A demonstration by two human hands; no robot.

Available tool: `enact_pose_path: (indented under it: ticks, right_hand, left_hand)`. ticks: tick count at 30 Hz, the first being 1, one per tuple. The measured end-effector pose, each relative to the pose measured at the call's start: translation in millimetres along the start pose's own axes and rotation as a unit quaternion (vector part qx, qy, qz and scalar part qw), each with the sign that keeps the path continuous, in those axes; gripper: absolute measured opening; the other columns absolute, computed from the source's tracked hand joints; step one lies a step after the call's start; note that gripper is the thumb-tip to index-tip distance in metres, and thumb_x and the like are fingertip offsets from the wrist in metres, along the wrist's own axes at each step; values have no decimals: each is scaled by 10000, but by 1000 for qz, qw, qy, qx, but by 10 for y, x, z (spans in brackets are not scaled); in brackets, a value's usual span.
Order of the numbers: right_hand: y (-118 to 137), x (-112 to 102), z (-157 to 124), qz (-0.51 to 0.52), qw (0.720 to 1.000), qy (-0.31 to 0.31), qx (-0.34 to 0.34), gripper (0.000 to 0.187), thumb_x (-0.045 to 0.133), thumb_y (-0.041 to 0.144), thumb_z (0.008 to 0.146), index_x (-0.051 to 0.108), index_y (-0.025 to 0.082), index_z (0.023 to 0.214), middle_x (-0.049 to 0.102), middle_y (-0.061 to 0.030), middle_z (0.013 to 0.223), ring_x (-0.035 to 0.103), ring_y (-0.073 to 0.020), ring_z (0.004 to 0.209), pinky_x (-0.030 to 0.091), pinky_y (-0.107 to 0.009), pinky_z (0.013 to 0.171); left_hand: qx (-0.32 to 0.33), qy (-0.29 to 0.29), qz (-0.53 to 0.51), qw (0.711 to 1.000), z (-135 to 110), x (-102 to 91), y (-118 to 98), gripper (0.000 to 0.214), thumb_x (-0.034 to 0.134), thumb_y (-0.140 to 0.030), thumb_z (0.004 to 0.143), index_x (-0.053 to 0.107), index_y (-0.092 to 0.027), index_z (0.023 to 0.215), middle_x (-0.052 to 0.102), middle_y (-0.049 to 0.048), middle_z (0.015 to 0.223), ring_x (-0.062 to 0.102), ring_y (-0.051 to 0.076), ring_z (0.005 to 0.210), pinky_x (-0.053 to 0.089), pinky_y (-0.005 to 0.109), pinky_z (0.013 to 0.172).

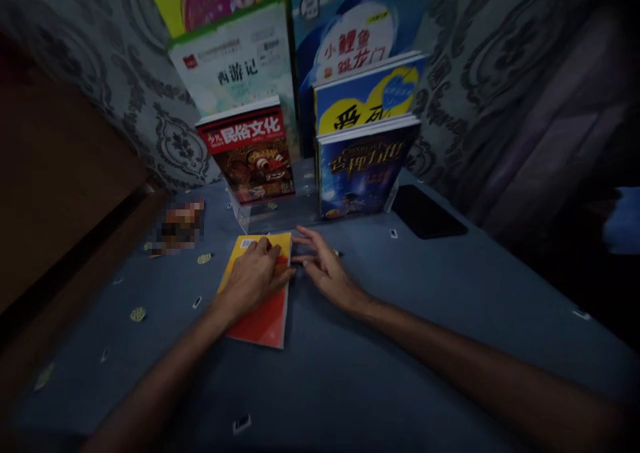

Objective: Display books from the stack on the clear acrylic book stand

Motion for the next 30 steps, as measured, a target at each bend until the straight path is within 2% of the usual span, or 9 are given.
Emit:
enact_pose_path:
  ticks: [3,6,9,12,17,21,23,26,30]
  right_hand:
    - [-35,22,9,8,1000,6,5,561,448,181,882,333,258,1425,603,-110,1306,654,-193,1064,500,-444,993]
    - [-72,46,19,6,1000,13,10,521,476,200,881,376,263,1388,670,-88,1211,655,-204,1076,468,-471,1026]
    - [-72,72,21,0,1000,22,9,500,491,206,870,403,264,1359,683,-85,1209,652,-215,1103,452,-495,1042]
    - [-53,103,25,-13,999,34,9,505,493,185,849,427,270,1342,668,-77,1251,628,-215,1164,428,-502,1071]
    - [-31,172,53,-48,997,60,-5,518,495,149,813,464,262,1317,592,-76,1368,550,-232,1281,404,-497,1101]
    - [34,235,22,-137,987,74,-40,446,491,224,872,492,224,1317,585,-102,1369,551,-245,1275,430,-491,1083]
    - [73,289,-32,-210,972,85,-57,434,490,269,903,495,221,1334,592,-107,1364,550,-255,1272,417,-513,1088]
    - [112,375,-132,-309,943,96,-76,424,477,300,935,497,231,1353,562,-104,1412,493,-274,1330,336,-569,1131]
    - [113,426,-181,-394,910,95,-87,407,461,316,950,537,213,1336,535,-113,1442,437,-309,1374,285,-615,1138]
  left_hand:
    - [80,9,-68,994,-207,-10,80,446,454,-468,967,556,-175,1287,559,126,1198,535,274,1111,484,413,923]
    - [150,60,-109,981,-514,-1,137,587,500,-536,937,420,-244,1441,503,113,1350,479,277,1242,439,428,1017]
    - [166,85,-83,979,-792,44,173,769,576,-620,861,329,-268,1498,436,120,1462,417,309,1331,412,454,1040]
    - [156,65,-22,985,-939,109,166,762,547,-589,894,295,-225,1514,404,155,1508,389,324,1370,378,486,1058]
    - [176,27,46,983,-978,144,49,610,418,-510,982,384,-137,1464,454,181,1488,377,309,1406,359,470,1077]
    - [178,14,79,981,-983,132,4,575,350,-484,1008,426,-102,1432,468,186,1479,410,311,1386,371,474,1065]
    - [175,10,91,980,-1002,141,-11,575,313,-483,1017,422,-104,1435,469,184,1478,414,304,1383,369,471,1066]
    - [173,-8,83,981,-1027,128,-28,585,312,-490,1015,423,-99,1436,491,199,1454,428,305,1368,381,474,1055]
    - [166,-20,-2,986,-946,76,86,580,389,-547,978,492,-148,1385,582,151,1363,501,277,1285,424,452,1023]
Point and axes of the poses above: each hand's wrist, its own z-axis towards the middle knuckle, its own x-axis out of the palm, y = z × x, the point moved 8 cm from there along z, towards the middle knuckle
